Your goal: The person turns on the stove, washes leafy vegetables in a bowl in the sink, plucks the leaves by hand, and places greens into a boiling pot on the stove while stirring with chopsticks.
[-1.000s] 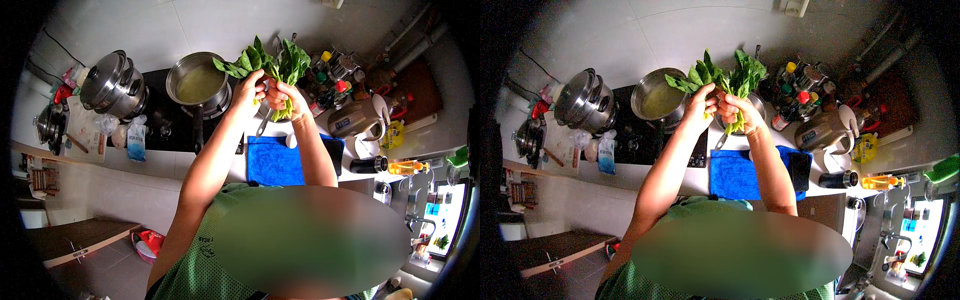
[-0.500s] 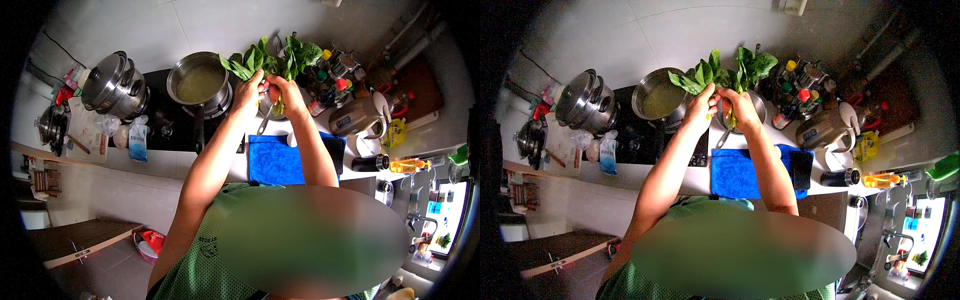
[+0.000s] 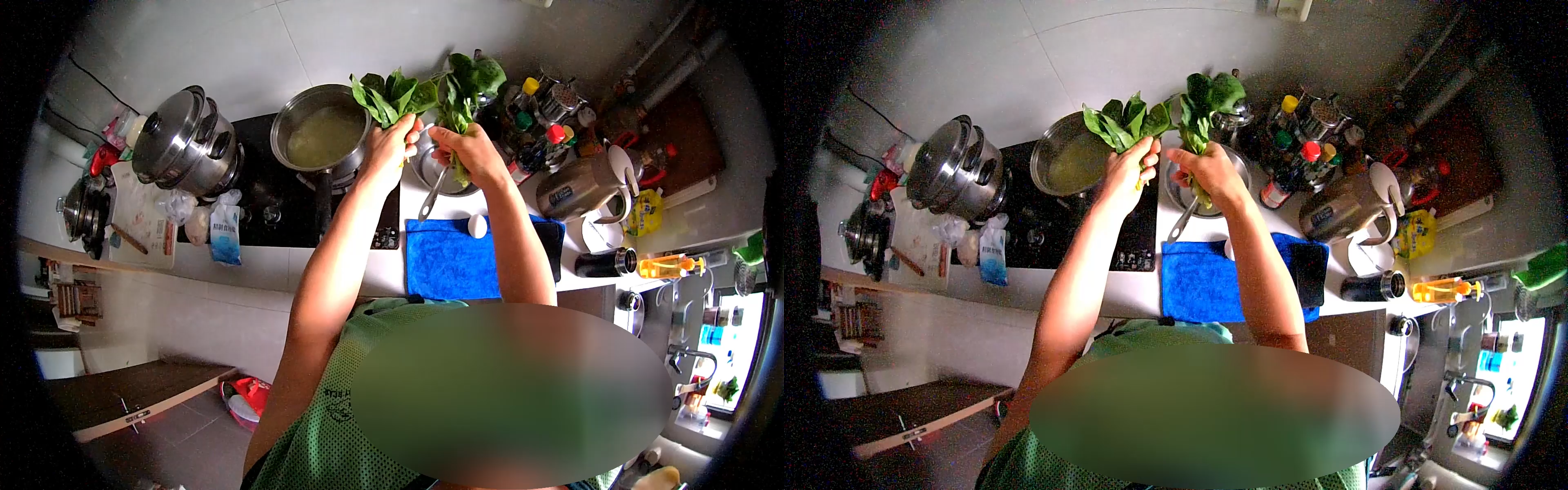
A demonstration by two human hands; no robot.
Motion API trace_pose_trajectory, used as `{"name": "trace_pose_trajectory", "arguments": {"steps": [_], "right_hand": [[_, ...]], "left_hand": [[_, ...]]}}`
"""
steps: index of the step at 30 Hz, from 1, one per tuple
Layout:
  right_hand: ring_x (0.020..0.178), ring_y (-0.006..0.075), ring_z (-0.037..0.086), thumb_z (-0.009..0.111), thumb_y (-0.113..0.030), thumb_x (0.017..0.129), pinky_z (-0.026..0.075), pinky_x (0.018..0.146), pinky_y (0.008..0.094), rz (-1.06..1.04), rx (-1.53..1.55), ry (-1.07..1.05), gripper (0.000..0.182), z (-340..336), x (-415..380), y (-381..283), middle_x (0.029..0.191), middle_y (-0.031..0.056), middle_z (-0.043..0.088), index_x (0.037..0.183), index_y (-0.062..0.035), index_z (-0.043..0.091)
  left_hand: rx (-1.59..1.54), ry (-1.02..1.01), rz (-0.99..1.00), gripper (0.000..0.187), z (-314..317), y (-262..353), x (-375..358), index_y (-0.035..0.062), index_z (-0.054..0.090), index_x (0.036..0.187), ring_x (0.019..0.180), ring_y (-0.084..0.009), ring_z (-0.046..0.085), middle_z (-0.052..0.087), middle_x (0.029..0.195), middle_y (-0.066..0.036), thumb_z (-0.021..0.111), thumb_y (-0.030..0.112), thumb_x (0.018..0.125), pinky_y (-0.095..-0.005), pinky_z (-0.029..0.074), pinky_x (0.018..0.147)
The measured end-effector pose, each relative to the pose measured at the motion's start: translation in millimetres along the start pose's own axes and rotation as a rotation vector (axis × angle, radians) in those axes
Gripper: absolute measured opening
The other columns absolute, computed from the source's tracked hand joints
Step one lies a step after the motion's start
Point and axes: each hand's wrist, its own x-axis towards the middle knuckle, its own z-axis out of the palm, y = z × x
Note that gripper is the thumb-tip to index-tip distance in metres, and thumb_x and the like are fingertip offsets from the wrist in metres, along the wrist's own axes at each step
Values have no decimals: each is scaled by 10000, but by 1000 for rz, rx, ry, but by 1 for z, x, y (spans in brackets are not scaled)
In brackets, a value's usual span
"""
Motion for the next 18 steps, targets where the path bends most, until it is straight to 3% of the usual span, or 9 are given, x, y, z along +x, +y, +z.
{"name": "trace_pose_trajectory", "arguments": {"steps": [2, 4, 6, 9, 10, 13, 16, 17, 18], "right_hand": [[516, 105, 532, 610, -186, 727, 423, 461, 227, 33, -19, -2, 197, 4, -3, -10, 639, 42, 558, 783, -8, 550], [513, 108, 533, 596, -159, 723, 424, 457, 230, -35, -233, 5, 197, 8, -5, -18, 682, 61, 582, 829, 0, 549], [512, 123, 538, 587, -151, 713, 428, 458, 247, -130, -218, 19, 225, 9, 4, -9, 692, 68, 589, 867, 8, 543], [539, 131, 537, 599, -166, 696, 425, 476, 263, -201, -434, 164, 251, 14, 16, 0, 696, 76, 582, 861, 9, 525], [539, 131, 537, 599, -166, 696, 425, 476, 263, -200, -434, 163, 251, 11, 18, 7, 696, 76, 582, 861, 9, 525], [533, 102, 483, 621, -146, 689, 387, 463, 235, -201, -147, 72, 297, 11, 18, 10, 682, 30, 545, 921, -9, 496], [515, 83, 457, 624, -127, 692, 361, 444, 216, -119, 111, -124, 237, 1, 10, 5, 661, 8, 523, 877, -29, 514], [511, 67, 440, 620, -140, 706, 346, 438, 196, -62, 152, -204, 182, 0, 1, -7, 645, 2, 505, 827, -47, 522], [511, 67, 440, 620, -140, 706, 346, 438, 196, -61, 151, -205, 182, -2, 0, -9, 645, 2, 505, 827, -47, 522]], "left_hand": [[19, -1, -17, 86, -3, -3, 4, 57, 482, 825, 524, -50, 390, 491, 684, -14, 513, 135, 808, -154, 281, 390], [124, -59, -39, 186, -5, -7, 8, 75, 531, 856, 573, -58, 429, 519, 718, 6, 533, 250, 793, -174, 338, 459], [471, 99, 3, 317, 20, 13, -10, 40, 540, 983, 735, -118, 530, 575, 840, -20, 583, 258, 757, -231, 429, 582], [430, -77, 330, 267, 24, 6, 0, 13, 579, 892, 683, -93, 537, 594, 782, -30, 658, 170, 691, -247, 445, 611], [430, -76, 329, 267, 16, -2, 8, 13, 579, 892, 683, -93, 537, 594, 782, -30, 658, 170, 691, -247, 445, 611], [572, 99, 182, 202, 19, 6, 6, 29, 594, 825, 606, -75, 514, 578, 711, -13, 645, 169, 688, -229, 428, 538], [424, 51, -37, 164, 4, 0, 14, 61, 591, 766, 529, -43, 446, 523, 629, 16, 644, 193, 684, -199, 366, 459], [341, 22, 25, 147, 9, 3, 8, 95, 575, 727, 483, -24, 375, 470, 585, 42, 644, 219, 685, -167, 286, 411], [341, 22, 25, 147, 8, 2, 9, 95, 575, 727, 483, -24, 375, 470, 585, 42, 644, 219, 685, -167, 286, 411]]}}
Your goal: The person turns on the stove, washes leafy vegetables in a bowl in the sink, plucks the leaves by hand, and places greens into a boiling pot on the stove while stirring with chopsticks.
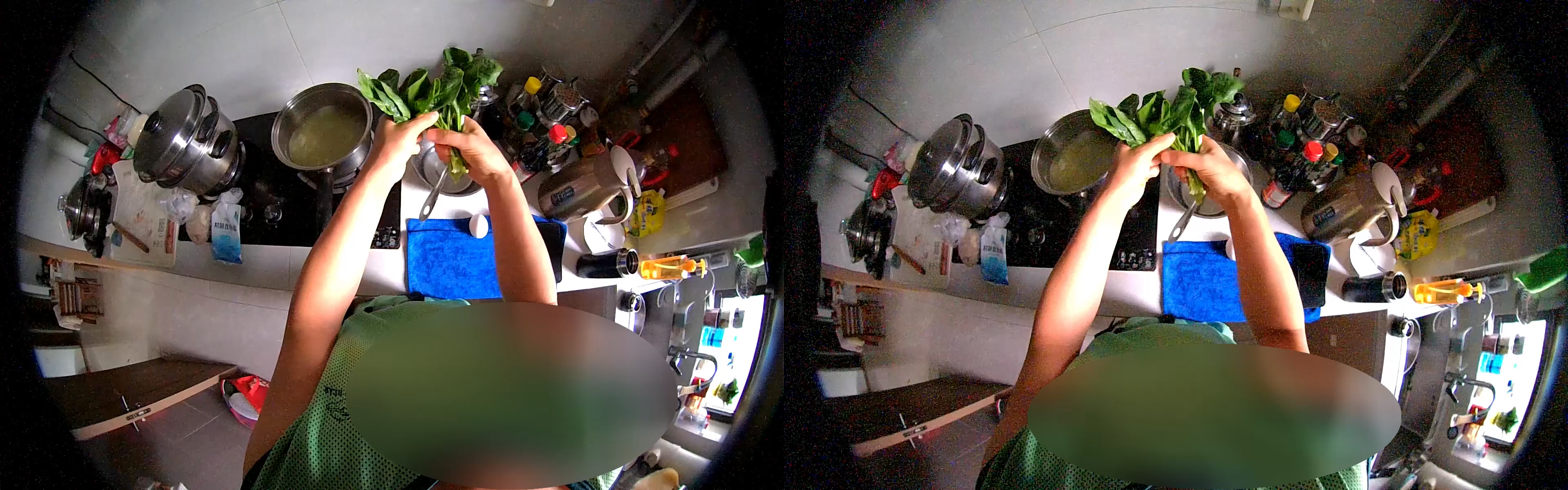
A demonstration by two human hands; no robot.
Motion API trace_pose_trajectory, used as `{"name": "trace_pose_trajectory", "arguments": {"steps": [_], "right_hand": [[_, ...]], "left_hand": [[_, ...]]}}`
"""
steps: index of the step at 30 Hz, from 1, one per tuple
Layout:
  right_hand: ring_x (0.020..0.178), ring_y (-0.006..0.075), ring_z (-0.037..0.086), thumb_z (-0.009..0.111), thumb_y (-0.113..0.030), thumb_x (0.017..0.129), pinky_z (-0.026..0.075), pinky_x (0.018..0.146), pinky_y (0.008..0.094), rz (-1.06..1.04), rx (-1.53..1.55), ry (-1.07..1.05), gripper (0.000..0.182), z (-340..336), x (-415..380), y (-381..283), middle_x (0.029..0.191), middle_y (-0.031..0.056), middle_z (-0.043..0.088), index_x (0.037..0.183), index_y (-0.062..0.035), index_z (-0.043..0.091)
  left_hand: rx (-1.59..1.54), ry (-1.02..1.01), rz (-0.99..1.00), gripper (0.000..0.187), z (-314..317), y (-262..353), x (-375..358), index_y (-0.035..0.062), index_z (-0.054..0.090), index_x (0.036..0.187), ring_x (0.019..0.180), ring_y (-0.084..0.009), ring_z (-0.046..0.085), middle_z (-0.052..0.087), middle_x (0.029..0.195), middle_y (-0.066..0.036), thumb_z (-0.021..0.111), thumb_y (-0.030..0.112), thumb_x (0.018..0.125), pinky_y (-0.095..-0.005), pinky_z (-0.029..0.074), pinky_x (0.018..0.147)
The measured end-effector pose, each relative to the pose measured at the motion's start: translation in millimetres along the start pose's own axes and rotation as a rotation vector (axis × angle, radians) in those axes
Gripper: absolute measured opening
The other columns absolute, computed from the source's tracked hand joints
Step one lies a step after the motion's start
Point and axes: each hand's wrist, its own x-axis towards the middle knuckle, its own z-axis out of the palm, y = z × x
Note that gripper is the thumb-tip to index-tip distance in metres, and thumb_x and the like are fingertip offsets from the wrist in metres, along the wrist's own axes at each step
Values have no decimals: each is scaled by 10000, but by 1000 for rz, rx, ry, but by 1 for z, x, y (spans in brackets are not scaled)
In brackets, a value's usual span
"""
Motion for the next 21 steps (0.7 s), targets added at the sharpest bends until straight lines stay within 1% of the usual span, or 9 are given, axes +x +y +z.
{"name": "trace_pose_trajectory", "arguments": {"steps": [2, 3, 4, 7, 11, 13, 17, 19, 21], "right_hand": [[507, 69, 434, 603, -192, 739, 343, 436, 192, 36, 215, -74, 166, -1, -1, -2, 636, -3, 492, 782, -53, 523], [497, 65, 411, 551, -241, 789, 316, 422, 179, 28, 267, -61, 211, 1, -1, -4, 667, 21, 481, 793, -42, 483], [497, 65, 411, 551, -241, 789, 316, 422, 179, 28, 268, -58, 211, 0, -1, -4, 667, 21, 481, 793, -42, 483], [505, 92, 419, 488, -210, 833, 340, 437, 203, 76, 375, 2, 174, -6, 4, 0, 666, 32, 479, 844, -37, 477], [519, 102, 451, 501, -198, 826, 375, 449, 208, 67, 271, 97, 171, -6, 8, 5, 655, 32, 488, 860, -31, 487], [548, 130, 535, 531, -143, 802, 435, 461, 214, 74, 327, 73, 138, -2, 5, -1, 686, 46, 551, 863, -21, 510], [571, 130, 548, 548, -115, 785, 441, 480, 211, 61, 253, 48, 148, 2, 3, -7, 733, 62, 571, 885, -10, 521], [603, 129, 553, 561, -92, 770, 448, 527, 212, 59, 145, 52, 175, 1, 4, -5, 764, 71, 584, 913, 2, 523], [611, 125, 548, 562, -91, 768, 445, 545, 213, 50, 110, 36, 177, 3, 7, -3, 756, 64, 585, 914, 3, 526]], "left_hand": [[-80, -16, -69, 123, -2, -4, 2, 105, 562, 722, 480, -22, 373, 479, 596, 48, 628, 207, 702, -151, 265, 395], [-147, -107, -67, 94, -1, -1, 0, 117, 548, 731, 475, -16, 358, 468, 610, 59, 610, 187, 725, -140, 244, 389], [-147, -109, -69, 94, -1, -2, 1, 117, 548, 731, 475, -16, 358, 468, 610, 59, 610, 187, 725, -140, 244, 389], [-279, -155, -48, 101, -3, 0, 3, 103, 543, 789, 498, -9, 355, 453, 650, 68, 593, 182, 750, -131, 240, 395], [-262, -140, -34, 103, -7, -3, 6, 99, 546, 793, 514, -10, 362, 464, 666, 64, 591, 183, 754, -139, 249, 393], [-210, -94, -25, 106, -8, -6, 7, 100, 550, 805, 522, -17, 370, 471, 666, 61, 587, 188, 759, -145, 279, 403], [-177, -2, 11, 85, -6, -6, 7, 88, 542, 775, 491, -25, 393, 483, 634, 54, 581, 163, 765, -146, 275, 396], [-113, 97, 23, 91, -4, -11, 11, 84, 545, 766, 479, -39, 424, 473, 587, 42, 576, 169, 770, -158, 291, 396], [-42, 88, 73, 118, -5, -6, 7, 48, 541, 789, 481, -69, 477, 517, 599, -5, 556, 164, 785, -174, 341, 393]]}}
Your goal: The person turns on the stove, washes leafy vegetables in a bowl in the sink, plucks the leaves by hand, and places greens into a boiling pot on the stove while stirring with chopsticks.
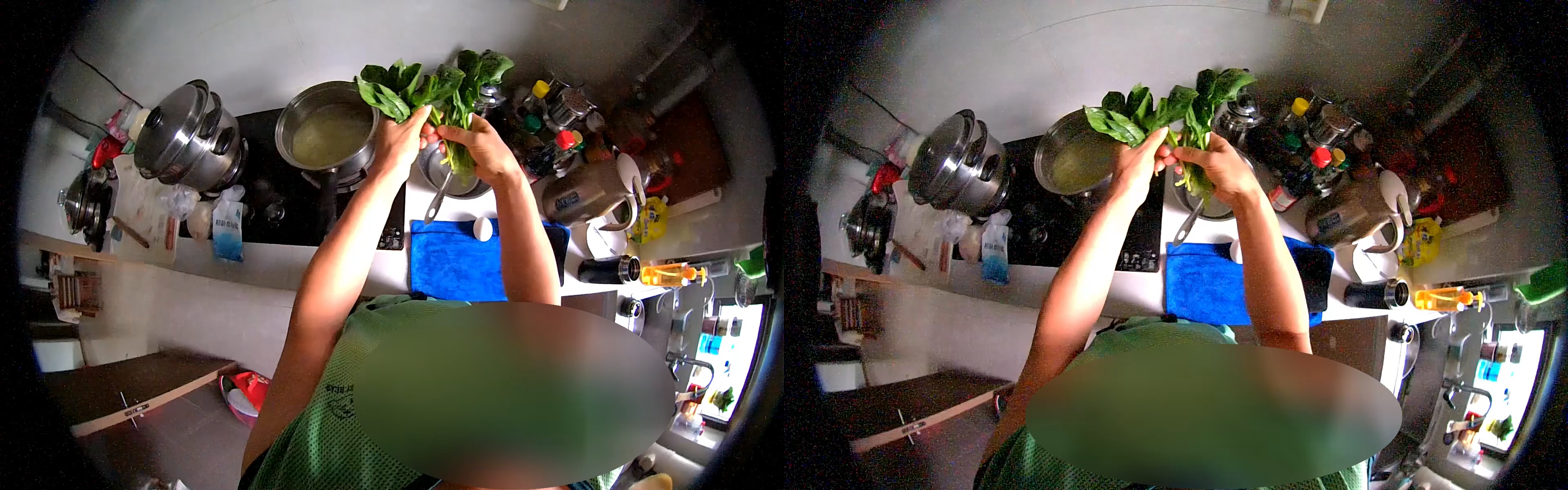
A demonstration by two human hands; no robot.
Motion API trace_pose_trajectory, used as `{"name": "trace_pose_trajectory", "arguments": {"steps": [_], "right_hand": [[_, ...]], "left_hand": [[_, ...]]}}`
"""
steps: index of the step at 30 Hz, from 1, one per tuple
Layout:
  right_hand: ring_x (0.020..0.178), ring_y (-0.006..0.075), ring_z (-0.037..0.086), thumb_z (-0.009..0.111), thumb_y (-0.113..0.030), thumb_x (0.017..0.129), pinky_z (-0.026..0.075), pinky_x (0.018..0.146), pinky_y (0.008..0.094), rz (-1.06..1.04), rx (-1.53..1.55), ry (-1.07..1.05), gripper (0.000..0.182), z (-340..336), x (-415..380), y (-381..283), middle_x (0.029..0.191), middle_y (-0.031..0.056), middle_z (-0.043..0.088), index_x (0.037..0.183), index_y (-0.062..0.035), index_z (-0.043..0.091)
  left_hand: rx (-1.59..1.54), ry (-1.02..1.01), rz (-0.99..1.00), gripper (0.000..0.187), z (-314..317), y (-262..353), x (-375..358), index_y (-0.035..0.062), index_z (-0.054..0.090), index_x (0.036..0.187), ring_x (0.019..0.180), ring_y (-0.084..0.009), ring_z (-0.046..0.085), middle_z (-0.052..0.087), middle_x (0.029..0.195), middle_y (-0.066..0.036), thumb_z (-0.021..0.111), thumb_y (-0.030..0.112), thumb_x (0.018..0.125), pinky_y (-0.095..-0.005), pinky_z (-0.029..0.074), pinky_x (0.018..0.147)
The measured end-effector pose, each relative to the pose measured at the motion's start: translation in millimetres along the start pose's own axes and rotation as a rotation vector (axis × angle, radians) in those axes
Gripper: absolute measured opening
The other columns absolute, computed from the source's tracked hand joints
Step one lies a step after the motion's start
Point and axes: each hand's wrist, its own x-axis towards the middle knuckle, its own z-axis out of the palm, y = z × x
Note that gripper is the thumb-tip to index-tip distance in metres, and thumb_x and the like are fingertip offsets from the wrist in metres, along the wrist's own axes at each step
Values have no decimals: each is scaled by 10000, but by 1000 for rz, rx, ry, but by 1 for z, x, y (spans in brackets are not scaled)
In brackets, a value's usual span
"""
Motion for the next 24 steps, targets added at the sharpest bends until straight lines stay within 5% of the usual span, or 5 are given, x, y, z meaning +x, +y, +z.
{"name": "trace_pose_trajectory", "arguments": {"steps": [7, 11, 15, 18, 24], "right_hand": [[601, 92, 504, 568, -107, 763, 391, 545, 198, 28, -161, 30, 114, 6, 1, -2, 698, 39, 566, 797, 2, 566], [562, 82, 475, 565, -125, 769, 370, 482, 203, 12, -49, -53, 106, -1, 3, 5, 662, 17, 532, 778, -19, 560], [531, 75, 446, 555, -151, 781, 365, 465, 202, 112, 124, -99, 115, 0, -3, 6, 611, -2, 485, 777, -38, 534], [533, 73, 447, 560, -168, 785, 377, 460, 202, 75, -17, -25, 128, 8, -5, 1, 620, -1, 492, 769, -42, 535], [608, 78, 457, 586, -160, 759, 355, 535, 211, -25, -347, -90, 152, 1, -3, 0, 693, -2, 532, 826, -24, 575]], "left_hand": [[-177, 70, 2, 124, 6, -4, -1, 26, 529, 769, 472, -97, 481, 536, 642, -30, 505, 140, 813, -202, 399, 384], [-481, -202, -300, 201, -5, -4, 2, 85, 459, 676, 481, -48, 379, 392, 557, 38, 444, 191, 846, -161, 323, 440], [-661, -219, -251, 192, -13, -5, 8, 85, 449, 647, 482, -62, 372, 432, 599, 6, 504, 184, 801, -188, 349, 448], [-346, -224, -331, 189, -9, 4, 0, 88, 473, 661, 490, -33, 338, 422, 591, 41, 507, 210, 801, -156, 298, 446], [167, -125, -34, 155, -2, 11, -6, 40, 580, 781, 506, -46, 463, 547, 651, 9, 626, 165, 703, -169, 336, 409]]}}
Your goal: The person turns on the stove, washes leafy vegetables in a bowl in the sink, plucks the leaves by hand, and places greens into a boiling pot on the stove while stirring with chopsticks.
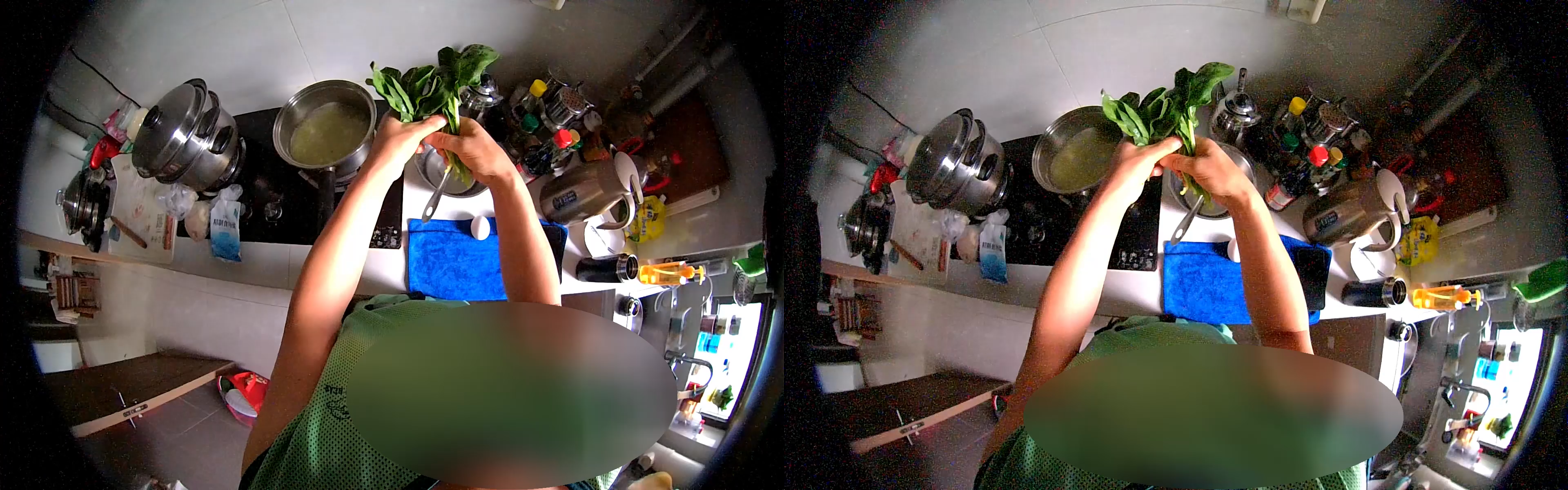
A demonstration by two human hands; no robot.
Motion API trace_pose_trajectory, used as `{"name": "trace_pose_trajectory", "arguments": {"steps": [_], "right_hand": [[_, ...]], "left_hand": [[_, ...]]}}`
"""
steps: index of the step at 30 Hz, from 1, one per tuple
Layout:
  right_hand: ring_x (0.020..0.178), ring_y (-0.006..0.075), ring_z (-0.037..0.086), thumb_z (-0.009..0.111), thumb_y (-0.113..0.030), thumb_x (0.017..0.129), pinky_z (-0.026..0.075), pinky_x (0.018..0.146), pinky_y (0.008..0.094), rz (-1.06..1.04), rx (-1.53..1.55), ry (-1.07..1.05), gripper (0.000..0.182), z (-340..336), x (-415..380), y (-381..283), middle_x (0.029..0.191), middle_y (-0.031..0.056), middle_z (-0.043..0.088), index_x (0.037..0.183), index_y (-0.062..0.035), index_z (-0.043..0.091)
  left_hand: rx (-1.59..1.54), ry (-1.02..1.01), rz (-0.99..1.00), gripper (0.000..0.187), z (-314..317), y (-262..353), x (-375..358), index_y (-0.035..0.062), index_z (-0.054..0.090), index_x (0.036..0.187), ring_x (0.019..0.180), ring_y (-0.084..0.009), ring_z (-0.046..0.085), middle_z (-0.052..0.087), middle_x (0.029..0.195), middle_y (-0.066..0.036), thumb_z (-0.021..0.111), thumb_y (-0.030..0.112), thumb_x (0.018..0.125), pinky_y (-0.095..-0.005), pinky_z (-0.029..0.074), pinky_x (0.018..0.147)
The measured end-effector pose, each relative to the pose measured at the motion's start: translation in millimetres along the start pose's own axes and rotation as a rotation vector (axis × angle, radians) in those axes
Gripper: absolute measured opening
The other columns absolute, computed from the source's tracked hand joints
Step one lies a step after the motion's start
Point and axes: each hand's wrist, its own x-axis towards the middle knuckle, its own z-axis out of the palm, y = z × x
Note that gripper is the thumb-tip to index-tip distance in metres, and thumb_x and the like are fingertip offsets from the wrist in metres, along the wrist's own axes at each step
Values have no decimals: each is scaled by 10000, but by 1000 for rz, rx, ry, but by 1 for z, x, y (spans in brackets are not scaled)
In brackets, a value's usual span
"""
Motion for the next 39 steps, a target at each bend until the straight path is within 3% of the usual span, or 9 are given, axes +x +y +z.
{"name": "trace_pose_trajectory", "arguments": {"steps": [4, 10, 17, 22, 29, 33, 35, 37, 39], "right_hand": [[623, 79, 468, 577, -153, 759, 359, 551, 211, 19, 34, -18, 148, -3, -1, 1, 692, 3, 536, 830, -24, 577], [591, 78, 504, 539, -127, 774, 400, 465, 185, 92, 494, -59, 117, -7, -6, -1, 743, 35, 575, 845, -35, 555], [592, 75, 502, 551, -123, 761, 394, 469, 176, 107, 420, -5, 128, -6, -4, -2, 739, 26, 577, 852, -36, 575], [531, 75, 487, 592, -131, 730, 383, 440, 182, 155, 267, -20, 130, -9, -2, 2, 686, 28, 570, 812, -30, 590], [511, 71, 480, 608, -119, 719, 360, 400, 175, 134, 312, -110, 135, -9, -5, -1, 651, 27, 554, 800, -16, 575], [497, 67, 467, 611, -106, 716, 343, 377, 171, 156, 398, -94, 133, -7, -3, 3, 642, 29, 546, 798, -11, 568], [492, 67, 462, 612, -103, 715, 339, 372, 172, 172, 420, -83, 132, -7, -3, 3, 644, 30, 545, 797, -10, 567], [490, 67, 456, 611, -91, 708, 333, 369, 171, 174, 417, -110, 119, -7, -3, 2, 645, 28, 545, 784, -13, 564], [489, 67, 455, 612, -89, 701, 330, 369, 170, 160, 402, -119, 116, -8, -4, 2, 644, 27, 545, 778, -15, 564]], "left_hand": [[4, 5, 29, 160, -1, 0, 1, 40, 574, 764, 492, -49, 465, 547, 643, 6, 628, 174, 695, -173, 338, 406], [-248, -143, 42, 95, -5, -8, 7, 58, 562, 750, 495, -53, 467, 532, 628, 5, 561, 153, 746, -166, 322, 417], [-396, -26, -69, 113, -5, -10, 9, 83, 551, 765, 510, -49, 466, 540, 662, 5, 607, 177, 737, -156, 274, 402], [-80, 33, 12, 113, -1, -3, 6, 54, 572, 760, 491, -66, 503, 563, 645, -10, 606, 152, 716, -164, 309, 387], [10, -28, -87, 131, -5, 4, 3, 82, 552, 767, 517, -60, 474, 527, 626, 11, 595, 195, 718, -167, 286, 389], [-238, -119, -127, 155, -7, 1, 5, 84, 521, 770, 472, -38, 403, 483, 618, 31, 560, 230, 734, -169, 257, 374], [-509, -160, -317, 146, -9, -5, 8, 104, 502, 749, 428, -22, 321, 423, 584, 54, 543, 244, 751, -168, 232, 363], [-543, -120, -329, 144, -9, -7, 7, 125, 490, 722, 392, -18, 258, 358, 526, 68, 526, 256, 768, -163, 212, 353], [-670, -233, -300, 147, -13, -13, 9, 138, 482, 710, 369, -17, 239, 316, 484, 77, 514, 263, 780, -162, 206, 345]]}}
